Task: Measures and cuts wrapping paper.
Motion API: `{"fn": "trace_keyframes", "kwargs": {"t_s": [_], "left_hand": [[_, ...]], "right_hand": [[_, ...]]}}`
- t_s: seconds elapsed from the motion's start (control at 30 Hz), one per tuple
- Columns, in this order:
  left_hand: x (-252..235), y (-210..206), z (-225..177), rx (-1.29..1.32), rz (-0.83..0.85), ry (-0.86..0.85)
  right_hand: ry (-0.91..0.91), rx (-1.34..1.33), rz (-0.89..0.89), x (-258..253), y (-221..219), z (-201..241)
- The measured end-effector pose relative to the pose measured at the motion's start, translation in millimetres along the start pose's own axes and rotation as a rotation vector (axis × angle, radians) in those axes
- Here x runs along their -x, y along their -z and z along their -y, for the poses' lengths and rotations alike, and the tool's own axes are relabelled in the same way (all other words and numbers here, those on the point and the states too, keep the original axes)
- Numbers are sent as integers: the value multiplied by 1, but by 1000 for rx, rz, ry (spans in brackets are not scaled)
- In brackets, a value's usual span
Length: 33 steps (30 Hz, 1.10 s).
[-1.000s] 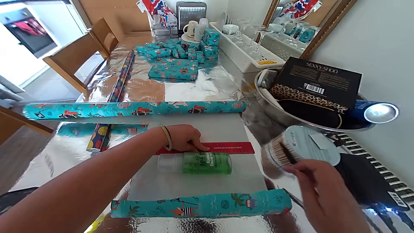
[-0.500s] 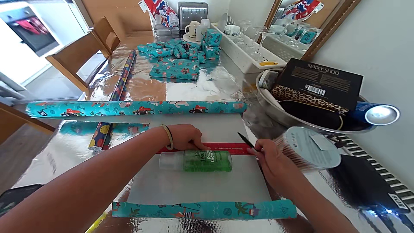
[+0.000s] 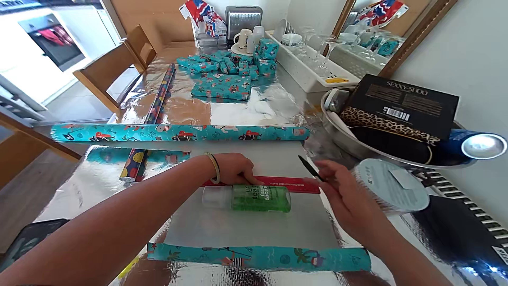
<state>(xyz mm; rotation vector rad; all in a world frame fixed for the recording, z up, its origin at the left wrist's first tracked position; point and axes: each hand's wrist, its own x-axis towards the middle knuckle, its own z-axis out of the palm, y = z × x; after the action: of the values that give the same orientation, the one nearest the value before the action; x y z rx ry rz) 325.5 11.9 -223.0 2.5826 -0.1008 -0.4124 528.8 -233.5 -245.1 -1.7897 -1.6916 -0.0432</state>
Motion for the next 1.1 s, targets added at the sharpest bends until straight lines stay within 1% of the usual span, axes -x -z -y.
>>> {"fn": "trace_keyframes", "kwargs": {"t_s": [0.1,0.2,0.3,0.43,0.5,0.53,0.57,0.63,0.67,0.7,0.73,0.77,0.83,0.9,0.93,1.0,1.1], "left_hand": [[0,0,1,3,3,12],[0,1,-4,4,17,43],[2,2,-9,20,16,77],[1,1,-10,23,17,93],[1,1,-11,22,22,105],[1,2,-12,24,27,116],[1,2,-13,29,27,123],[1,2,-13,24,24,128],[2,2,-13,23,24,126],[1,2,-13,24,25,123],[1,2,-12,27,19,117],[1,2,-12,30,15,115],[1,0,-9,39,1,106],[0,-1,-8,46,-9,110],[0,-1,-8,47,-6,114],[0,-1,-8,51,0,122],[0,1,-10,57,4,131]], "right_hand": [[103,-108,136,-23,-1,25],[178,-164,290,-34,-12,37],[221,-250,288,-28,-4,41],[153,-350,176,-18,6,38],[116,-323,178,-17,5,35],[114,-309,229,-17,3,36],[129,-316,320,-16,2,41],[210,-373,546,-14,-1,55],[247,-391,632,-13,-2,62],[261,-392,670,-13,-4,67],[256,-382,643,-12,-6,69],[241,-356,560,-10,-10,67],[188,-254,326,-8,-22,59],[136,-91,175,-8,-32,59],[122,-28,144,-8,-37,64],[121,50,153,-10,-45,79],[236,123,73,-16,-64,92]]}}
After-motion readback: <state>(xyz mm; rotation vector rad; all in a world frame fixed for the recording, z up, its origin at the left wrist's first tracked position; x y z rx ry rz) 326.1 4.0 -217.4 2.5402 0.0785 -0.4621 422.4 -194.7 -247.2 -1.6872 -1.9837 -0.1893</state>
